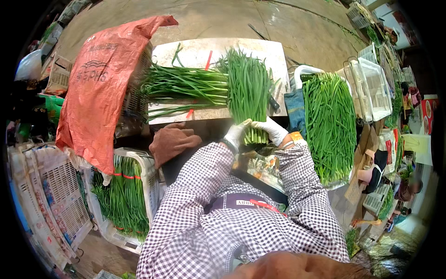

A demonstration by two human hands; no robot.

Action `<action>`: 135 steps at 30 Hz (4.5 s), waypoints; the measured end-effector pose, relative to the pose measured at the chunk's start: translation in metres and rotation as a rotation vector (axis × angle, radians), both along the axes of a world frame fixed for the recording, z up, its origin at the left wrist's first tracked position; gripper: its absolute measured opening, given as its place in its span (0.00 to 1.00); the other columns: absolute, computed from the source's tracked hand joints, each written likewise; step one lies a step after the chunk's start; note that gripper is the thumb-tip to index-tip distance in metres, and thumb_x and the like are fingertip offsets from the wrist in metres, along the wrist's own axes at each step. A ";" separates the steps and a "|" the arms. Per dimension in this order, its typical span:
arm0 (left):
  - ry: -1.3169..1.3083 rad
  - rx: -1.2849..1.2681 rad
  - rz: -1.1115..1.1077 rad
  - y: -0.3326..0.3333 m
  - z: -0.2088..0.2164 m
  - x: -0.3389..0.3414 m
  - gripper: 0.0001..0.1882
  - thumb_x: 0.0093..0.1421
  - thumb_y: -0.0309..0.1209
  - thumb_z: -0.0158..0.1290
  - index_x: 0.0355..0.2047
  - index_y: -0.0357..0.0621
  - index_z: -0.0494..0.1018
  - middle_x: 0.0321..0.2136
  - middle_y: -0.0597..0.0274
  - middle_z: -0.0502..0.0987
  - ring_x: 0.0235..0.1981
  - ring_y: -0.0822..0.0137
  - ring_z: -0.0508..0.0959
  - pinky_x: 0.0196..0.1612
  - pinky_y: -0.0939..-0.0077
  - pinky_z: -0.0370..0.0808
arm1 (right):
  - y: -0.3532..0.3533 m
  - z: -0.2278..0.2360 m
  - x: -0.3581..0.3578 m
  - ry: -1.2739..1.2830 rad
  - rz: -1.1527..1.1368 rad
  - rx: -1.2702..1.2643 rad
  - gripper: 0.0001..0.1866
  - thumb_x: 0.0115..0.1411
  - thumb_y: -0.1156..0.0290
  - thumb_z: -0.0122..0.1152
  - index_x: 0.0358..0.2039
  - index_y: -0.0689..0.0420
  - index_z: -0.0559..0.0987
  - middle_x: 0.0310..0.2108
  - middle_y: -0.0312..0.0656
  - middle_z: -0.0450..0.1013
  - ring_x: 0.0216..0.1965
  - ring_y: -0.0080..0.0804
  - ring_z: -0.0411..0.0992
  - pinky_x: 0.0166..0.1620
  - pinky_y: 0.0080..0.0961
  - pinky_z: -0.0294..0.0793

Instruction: The person, wearing gloves, gathers a bunch of green onions, aligns the ends, and ties them together using a red band at the base and a white string near the middle before placing the bundle into a container.

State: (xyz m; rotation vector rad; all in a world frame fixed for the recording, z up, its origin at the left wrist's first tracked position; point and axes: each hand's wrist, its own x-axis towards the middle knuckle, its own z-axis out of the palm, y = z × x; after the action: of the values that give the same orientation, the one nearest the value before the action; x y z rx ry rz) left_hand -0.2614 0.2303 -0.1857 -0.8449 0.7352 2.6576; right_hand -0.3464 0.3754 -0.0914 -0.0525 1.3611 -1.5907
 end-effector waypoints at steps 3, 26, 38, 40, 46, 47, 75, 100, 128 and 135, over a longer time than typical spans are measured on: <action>-0.034 -0.010 -0.093 -0.006 -0.009 0.005 0.16 0.61 0.30 0.58 0.49 0.44 0.73 0.38 0.60 0.79 0.36 0.64 0.81 0.40 0.64 0.80 | -0.015 0.008 0.014 0.198 0.000 0.026 0.29 0.50 0.76 0.72 0.53 0.62 0.70 0.43 0.37 0.74 0.42 0.27 0.73 0.45 0.25 0.74; 0.209 0.277 -0.208 -0.041 0.034 0.021 0.20 0.59 0.27 0.54 0.52 0.35 0.69 0.44 0.53 0.78 0.43 0.61 0.80 0.49 0.63 0.78 | -0.001 0.025 0.013 -0.080 -0.142 -0.066 0.28 0.55 0.71 0.67 0.55 0.60 0.68 0.45 0.39 0.73 0.44 0.28 0.73 0.47 0.27 0.75; 0.331 -0.141 -0.159 -0.031 0.060 -0.017 0.15 0.59 0.28 0.55 0.47 0.38 0.73 0.34 0.61 0.79 0.31 0.68 0.79 0.33 0.74 0.77 | -0.017 0.012 0.003 0.376 -0.173 -0.050 0.40 0.50 0.78 0.70 0.61 0.57 0.59 0.48 0.39 0.70 0.46 0.27 0.71 0.49 0.27 0.74; 0.051 -0.241 -0.151 -0.031 0.083 -0.028 0.09 0.59 0.27 0.51 0.39 0.40 0.76 0.27 0.62 0.79 0.23 0.69 0.78 0.26 0.74 0.76 | -0.023 0.007 -0.018 0.276 -0.125 -0.122 0.36 0.50 0.76 0.69 0.59 0.58 0.63 0.47 0.39 0.72 0.44 0.28 0.73 0.47 0.28 0.75; 0.073 -0.332 -0.119 -0.030 0.077 -0.038 0.15 0.55 0.24 0.58 0.44 0.40 0.75 0.33 0.61 0.80 0.30 0.69 0.79 0.31 0.75 0.77 | -0.019 -0.014 -0.034 0.017 -0.218 -0.021 0.36 0.53 0.75 0.67 0.61 0.58 0.62 0.49 0.46 0.70 0.43 0.33 0.74 0.43 0.30 0.77; 0.069 -0.315 -0.095 -0.031 0.087 -0.034 0.15 0.55 0.24 0.58 0.44 0.40 0.75 0.33 0.61 0.80 0.30 0.69 0.79 0.31 0.75 0.77 | -0.032 -0.004 -0.029 0.035 -0.227 0.039 0.36 0.53 0.76 0.67 0.61 0.58 0.62 0.49 0.47 0.70 0.43 0.33 0.74 0.42 0.30 0.77; 0.086 0.406 0.071 -0.040 0.022 -0.011 0.21 0.59 0.27 0.49 0.52 0.32 0.66 0.47 0.44 0.76 0.47 0.46 0.78 0.54 0.39 0.73 | -0.027 0.005 -0.026 0.026 -0.347 0.006 0.22 0.60 0.71 0.63 0.53 0.58 0.69 0.40 0.38 0.75 0.39 0.27 0.76 0.40 0.26 0.79; 0.066 0.406 0.187 -0.047 0.018 -0.017 0.08 0.62 0.37 0.52 0.35 0.46 0.73 0.31 0.64 0.77 0.32 0.65 0.78 0.40 0.65 0.78 | -0.071 0.011 0.022 1.516 0.107 0.642 0.08 0.51 0.67 0.65 0.32 0.52 0.81 0.28 0.41 0.71 0.35 0.43 0.71 0.38 0.36 0.72; -0.024 0.264 0.132 -0.038 0.014 -0.025 0.13 0.60 0.34 0.49 0.43 0.45 0.71 0.40 0.54 0.79 0.40 0.55 0.81 0.48 0.48 0.78 | -0.064 -0.007 -0.008 1.405 -0.236 0.742 0.05 0.52 0.70 0.63 0.29 0.53 0.77 0.29 0.43 0.74 0.28 0.43 0.76 0.32 0.35 0.75; 0.028 0.176 0.077 -0.031 -0.013 -0.034 0.09 0.64 0.37 0.51 0.40 0.49 0.72 0.35 0.62 0.79 0.36 0.62 0.81 0.43 0.56 0.81 | -0.048 -0.010 0.007 1.086 -0.096 0.357 0.09 0.52 0.77 0.66 0.33 0.60 0.76 0.32 0.42 0.73 0.33 0.34 0.74 0.39 0.25 0.73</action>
State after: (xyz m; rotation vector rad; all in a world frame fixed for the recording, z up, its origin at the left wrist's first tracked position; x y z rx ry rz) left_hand -0.2951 0.1989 -0.1990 -0.8053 0.4745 2.7579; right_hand -0.3390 0.3278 -0.1009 -0.7257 2.4817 -1.3822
